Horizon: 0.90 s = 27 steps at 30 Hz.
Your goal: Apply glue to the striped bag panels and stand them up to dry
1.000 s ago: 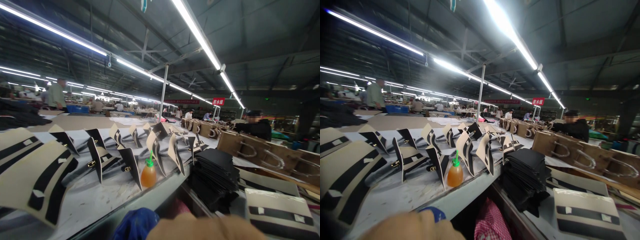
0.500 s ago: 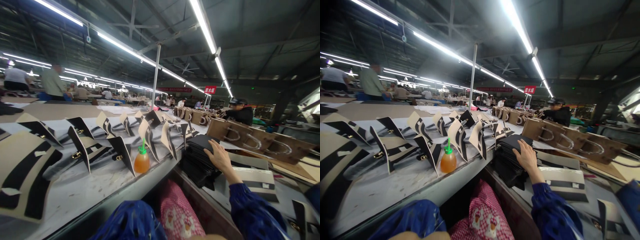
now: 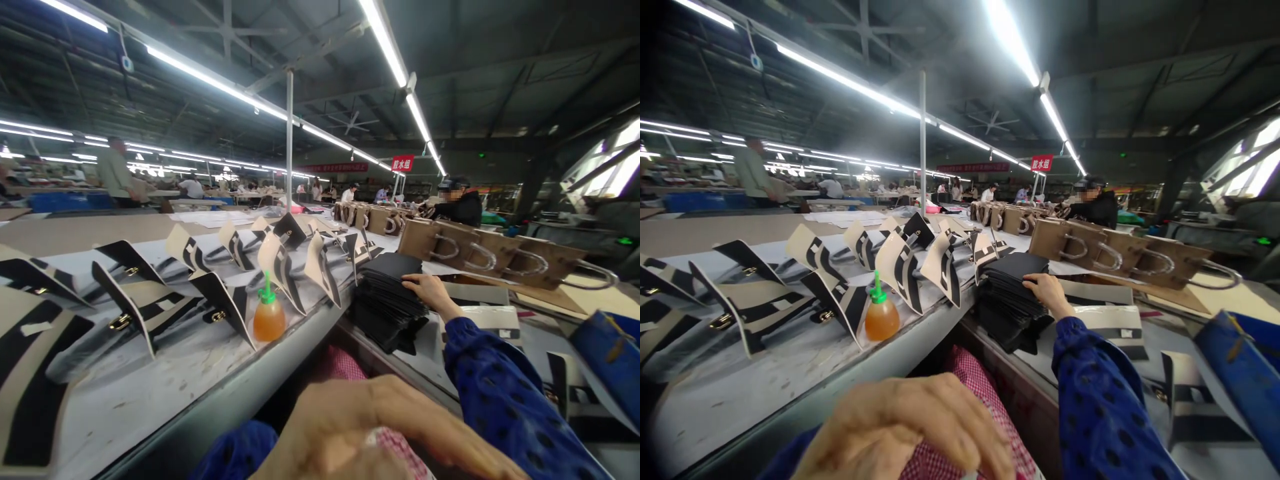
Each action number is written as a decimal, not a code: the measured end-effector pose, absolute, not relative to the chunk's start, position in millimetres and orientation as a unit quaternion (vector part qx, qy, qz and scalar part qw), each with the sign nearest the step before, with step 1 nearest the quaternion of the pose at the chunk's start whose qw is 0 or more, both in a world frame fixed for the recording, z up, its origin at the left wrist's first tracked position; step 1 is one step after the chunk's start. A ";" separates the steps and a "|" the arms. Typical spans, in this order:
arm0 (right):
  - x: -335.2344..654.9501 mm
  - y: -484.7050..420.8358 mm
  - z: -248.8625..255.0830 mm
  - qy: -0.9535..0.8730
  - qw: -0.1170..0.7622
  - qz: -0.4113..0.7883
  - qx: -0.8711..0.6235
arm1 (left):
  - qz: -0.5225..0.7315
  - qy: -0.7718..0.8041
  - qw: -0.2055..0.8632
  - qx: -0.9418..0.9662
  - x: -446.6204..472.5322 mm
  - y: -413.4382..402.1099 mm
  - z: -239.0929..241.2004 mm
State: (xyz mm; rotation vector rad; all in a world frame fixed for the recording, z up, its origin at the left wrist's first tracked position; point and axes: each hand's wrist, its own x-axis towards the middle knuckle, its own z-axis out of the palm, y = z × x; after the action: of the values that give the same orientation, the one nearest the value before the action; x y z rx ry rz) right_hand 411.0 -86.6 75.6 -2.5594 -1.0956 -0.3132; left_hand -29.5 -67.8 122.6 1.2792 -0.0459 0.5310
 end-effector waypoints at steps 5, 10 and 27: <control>398.5 -83.9 80.3 -0.352 0.155 -0.119 -0.915 | 0.237 -0.030 0.776 0.583 8.1 -63.0 94.5; 391.4 -72.7 86.8 -0.296 0.135 -0.104 -0.940 | 0.212 0.037 0.774 0.596 34.9 -56.8 69.6; 397.9 -55.2 120.3 -0.362 0.037 -0.077 -0.928 | 0.132 0.028 0.825 0.548 62.4 -50.9 17.8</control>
State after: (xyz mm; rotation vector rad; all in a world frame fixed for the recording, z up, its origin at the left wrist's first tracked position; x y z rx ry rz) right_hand 397.9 -55.2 120.3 -2.8486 -1.1119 -0.2353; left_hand 62.4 -50.9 17.8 1.1649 0.0588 0.2801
